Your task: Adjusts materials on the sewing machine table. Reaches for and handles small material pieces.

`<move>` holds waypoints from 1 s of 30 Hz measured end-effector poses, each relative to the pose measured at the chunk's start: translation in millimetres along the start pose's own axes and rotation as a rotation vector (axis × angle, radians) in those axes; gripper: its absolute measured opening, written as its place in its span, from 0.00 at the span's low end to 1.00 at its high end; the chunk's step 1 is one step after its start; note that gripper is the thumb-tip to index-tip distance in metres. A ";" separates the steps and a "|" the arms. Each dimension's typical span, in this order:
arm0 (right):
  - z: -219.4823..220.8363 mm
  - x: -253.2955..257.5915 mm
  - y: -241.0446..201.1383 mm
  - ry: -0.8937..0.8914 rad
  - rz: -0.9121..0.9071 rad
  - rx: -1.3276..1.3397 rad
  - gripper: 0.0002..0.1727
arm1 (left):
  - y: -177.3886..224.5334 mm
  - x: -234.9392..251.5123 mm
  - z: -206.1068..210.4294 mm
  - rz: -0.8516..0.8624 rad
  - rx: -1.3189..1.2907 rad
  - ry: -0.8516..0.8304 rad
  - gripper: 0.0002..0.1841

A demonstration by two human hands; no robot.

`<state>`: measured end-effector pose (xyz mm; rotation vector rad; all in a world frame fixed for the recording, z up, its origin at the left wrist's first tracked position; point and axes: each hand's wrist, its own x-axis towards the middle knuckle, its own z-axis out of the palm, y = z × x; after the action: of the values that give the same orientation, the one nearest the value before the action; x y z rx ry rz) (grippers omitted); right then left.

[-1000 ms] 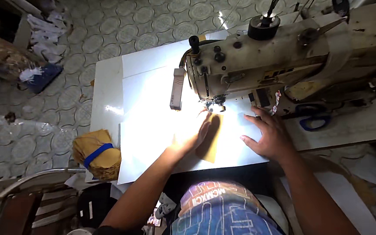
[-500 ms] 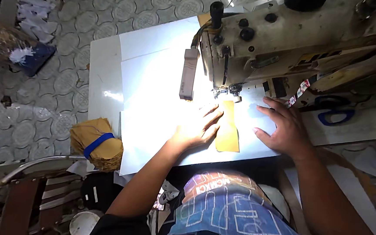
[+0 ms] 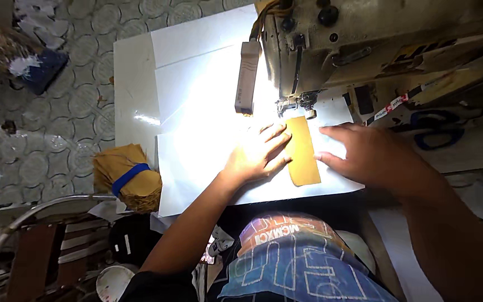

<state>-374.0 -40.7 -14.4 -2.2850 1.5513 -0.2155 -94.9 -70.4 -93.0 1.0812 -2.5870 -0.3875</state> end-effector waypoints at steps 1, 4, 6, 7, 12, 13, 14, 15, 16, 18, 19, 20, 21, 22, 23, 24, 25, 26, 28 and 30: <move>-2.3 4.3 -2.0 -0.065 -0.012 -0.053 0.34 | 0.3 0.3 0.0 0.002 0.005 0.012 0.32; -11.6 13.2 -8.1 -0.189 0.017 -0.146 0.33 | 1.7 0.7 -1.5 -0.008 0.004 0.014 0.37; -15.8 18.3 -12.4 -0.233 0.041 -0.162 0.34 | 1.2 0.2 -0.8 -0.009 0.003 0.012 0.40; -16.6 21.3 -15.0 -0.260 0.043 -0.166 0.34 | 0.9 -0.1 0.0 -0.008 0.007 0.013 0.40; 2.8 41.6 -19.2 -0.197 -0.177 -0.212 0.24 | 0.4 0.3 0.8 0.008 0.009 0.020 0.40; 7.7 46.2 -15.4 -0.164 -0.267 -0.212 0.24 | 0.7 0.3 0.5 0.008 0.014 0.023 0.39; 13.2 51.2 -9.4 -0.135 -0.363 -0.191 0.27 | 1.0 -0.1 0.4 0.005 0.022 0.021 0.40; 19.5 56.9 -2.3 -0.110 -0.457 -0.169 0.32 | 1.2 -0.4 0.6 0.005 0.023 0.023 0.39; 25.5 62.2 4.1 -0.089 -0.528 -0.151 0.35 | 1.4 -0.7 0.6 0.001 0.022 0.020 0.40; 35.7 67.7 12.5 -0.041 -0.592 -0.087 0.38 | 0.3 -0.6 0.6 -0.001 0.012 0.020 0.40; 39.9 68.0 15.5 -0.027 -0.600 -0.056 0.38 | -0.6 -0.1 0.5 0.003 0.005 0.026 0.41; 43.5 67.3 18.2 -0.017 -0.599 -0.041 0.39 | -1.5 0.5 0.2 0.007 -0.002 0.030 0.42; 47.6 66.3 20.8 -0.004 -0.596 -0.031 0.39 | -3.3 0.6 1.2 0.013 -0.014 0.032 0.43; 52.3 65.1 23.5 0.016 -0.597 -0.022 0.39 | -4.2 0.3 2.3 0.018 -0.024 0.035 0.44; 56.7 64.0 25.7 0.032 -0.596 -0.018 0.39 | -4.4 0.1 2.9 0.026 -0.028 0.043 0.45; 59.7 63.5 27.1 0.043 -0.592 -0.015 0.38 | -4.1 0.3 2.7 0.034 -0.028 0.049 0.45; 60.3 62.9 27.0 0.041 -0.581 -0.015 0.38 | -3.8 0.8 2.1 0.038 -0.029 0.048 0.45; 59.5 62.4 26.1 0.036 -0.570 -0.019 0.39 | -3.6 1.4 0.8 0.037 -0.029 0.036 0.45; 58.1 62.3 23.7 0.034 -0.559 -0.027 0.39 | -3.1 1.9 -1.6 0.032 -0.021 0.018 0.45; 58.5 62.7 23.2 0.034 -0.549 -0.029 0.39 | -3.7 2.3 -1.3 0.041 -0.011 0.020 0.45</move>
<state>-350.9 -93.4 -82.0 -2.6950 0.9091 -0.3742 -93.6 -74.7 -92.8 1.0211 -2.5818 -0.3789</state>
